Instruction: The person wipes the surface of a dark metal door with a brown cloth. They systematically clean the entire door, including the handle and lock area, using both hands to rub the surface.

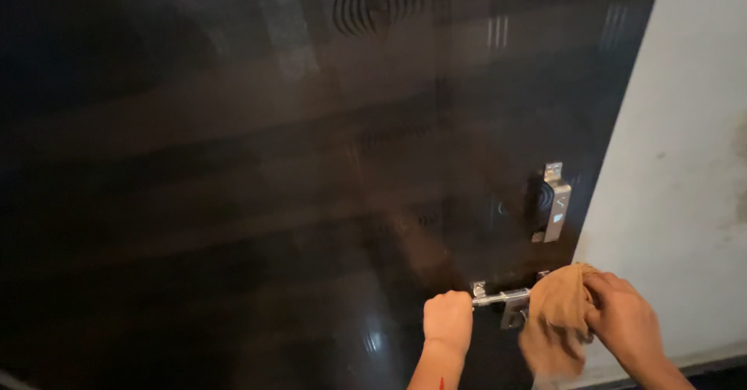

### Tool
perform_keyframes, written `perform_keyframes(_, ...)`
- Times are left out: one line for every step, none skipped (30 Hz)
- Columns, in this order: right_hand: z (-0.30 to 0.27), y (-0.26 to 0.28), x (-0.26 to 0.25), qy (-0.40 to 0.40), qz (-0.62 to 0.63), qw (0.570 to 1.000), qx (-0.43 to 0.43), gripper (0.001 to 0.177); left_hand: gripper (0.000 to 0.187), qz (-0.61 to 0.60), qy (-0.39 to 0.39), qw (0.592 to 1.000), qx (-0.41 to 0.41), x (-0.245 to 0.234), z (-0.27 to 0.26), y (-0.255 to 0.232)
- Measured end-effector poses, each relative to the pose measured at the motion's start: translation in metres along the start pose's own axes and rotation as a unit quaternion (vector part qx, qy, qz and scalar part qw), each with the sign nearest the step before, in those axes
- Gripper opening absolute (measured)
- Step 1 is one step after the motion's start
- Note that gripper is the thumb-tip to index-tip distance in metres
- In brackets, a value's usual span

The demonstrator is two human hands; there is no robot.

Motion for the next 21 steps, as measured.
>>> perform_keyframes(0.000,0.003,0.003,-0.013,0.033,0.999,0.001,0.054,0.011,0.009,-0.006,1.000,0.001,-0.002,0.001,0.000)
perform_keyframes(-0.006,0.006,0.000,-0.027,0.057,0.998,0.007,0.056,0.012,0.011,-0.007,1.000,0.008,-0.002,0.001,-0.003)
perform_keyframes(-0.015,0.016,0.003,-0.043,0.081,0.996,0.010,0.055,0.012,0.011,-0.008,1.000,0.014,-0.002,0.003,-0.004)
perform_keyframes(-0.024,0.028,0.012,-0.055,0.110,0.992,0.005,0.054,0.011,0.012,-0.011,1.000,0.010,-0.001,0.003,-0.002)
perform_keyframes(-0.033,0.036,0.024,-0.035,0.137,0.989,0.045,0.053,0.011,0.014,-0.013,1.000,0.006,0.001,0.001,-0.003)
perform_keyframes(-0.043,0.048,0.038,-0.013,0.163,0.983,0.084,0.053,0.012,0.008,-0.021,1.000,0.007,0.003,-0.001,-0.005)
perform_keyframes(-0.050,0.063,0.051,-0.010,0.123,0.988,0.091,0.053,0.012,0.003,-0.028,1.000,0.007,0.005,-0.002,-0.005)
perform_keyframes(-0.051,0.075,0.062,-0.010,0.087,0.992,0.093,0.053,0.013,0.001,-0.040,0.999,0.007,0.004,0.001,-0.002)
perform_keyframes(-0.054,0.075,0.065,-0.037,0.096,0.987,0.121,0.046,0.012,-0.003,-0.034,0.999,0.006,0.006,0.002,-0.002)
perform_keyframes(-0.059,0.074,0.072,-0.061,0.106,0.981,0.148,0.038,0.011,-0.005,-0.028,1.000,0.002,0.008,0.001,-0.002)
perform_keyframes(-0.064,0.071,0.080,-0.084,0.117,0.974,0.175,0.031,0.010,-0.008,-0.021,1.000,-0.001,0.009,0.002,-0.003)
perform_keyframes(-0.063,0.065,0.090,-0.088,0.095,0.970,0.208,0.029,0.011,-0.008,-0.020,1.000,0.001,0.009,0.005,-0.003)
perform_keyframes(-0.061,0.055,0.097,-0.092,0.074,0.963,0.240,0.026,0.012,-0.007,-0.020,1.000,0.004,0.010,0.004,-0.006)
perform_keyframes(-0.059,0.046,0.105,-0.094,0.053,0.956,0.272,0.024,0.013,-0.007,-0.018,1.000,0.005,0.011,0.004,-0.005)
perform_keyframes(-0.057,0.042,0.114,-0.100,0.069,0.952,0.280,0.024,0.012,-0.008,-0.028,1.000,0.010,0.011,0.004,-0.004)
perform_keyframes(-0.059,0.037,0.117,-0.103,0.081,0.948,0.289,0.024,0.012,-0.011,-0.035,0.999,0.015,0.013,0.000,-0.007)
perform_keyframes(-0.059,0.033,0.120,-0.106,0.093,0.944,0.298,0.024,0.011,-0.015,-0.042,0.999,0.021,0.015,-0.001,-0.009)
perform_keyframes(-0.059,0.032,0.122,-0.105,0.096,0.941,0.308,0.025,0.011,-0.017,-0.041,0.999,0.018,0.016,0.002,-0.009)
perform_keyframes(-0.059,0.032,0.124,-0.103,0.099,0.937,0.319,0.026,0.011,-0.019,-0.039,0.999,0.016,0.018,0.005,-0.008)
perform_keyframes(-0.062,0.032,0.123,-0.102,0.100,0.933,0.331,0.027,0.011,-0.021,-0.035,0.999,0.015,0.021,0.003,-0.007)
perform_keyframes(-0.064,0.031,0.124,-0.082,0.106,0.924,0.357,0.025,0.011,-0.020,-0.026,0.999,0.012,0.024,0.000,-0.007)
Point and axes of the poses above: each hand's wrist, its own z-axis towards the middle knuckle, its own x-axis out of the palm, y = z × x, the point moved 5 cm from there along z, towards the middle knuckle, and after that the axes turned 7 degrees about z, right-handed, at the moved point
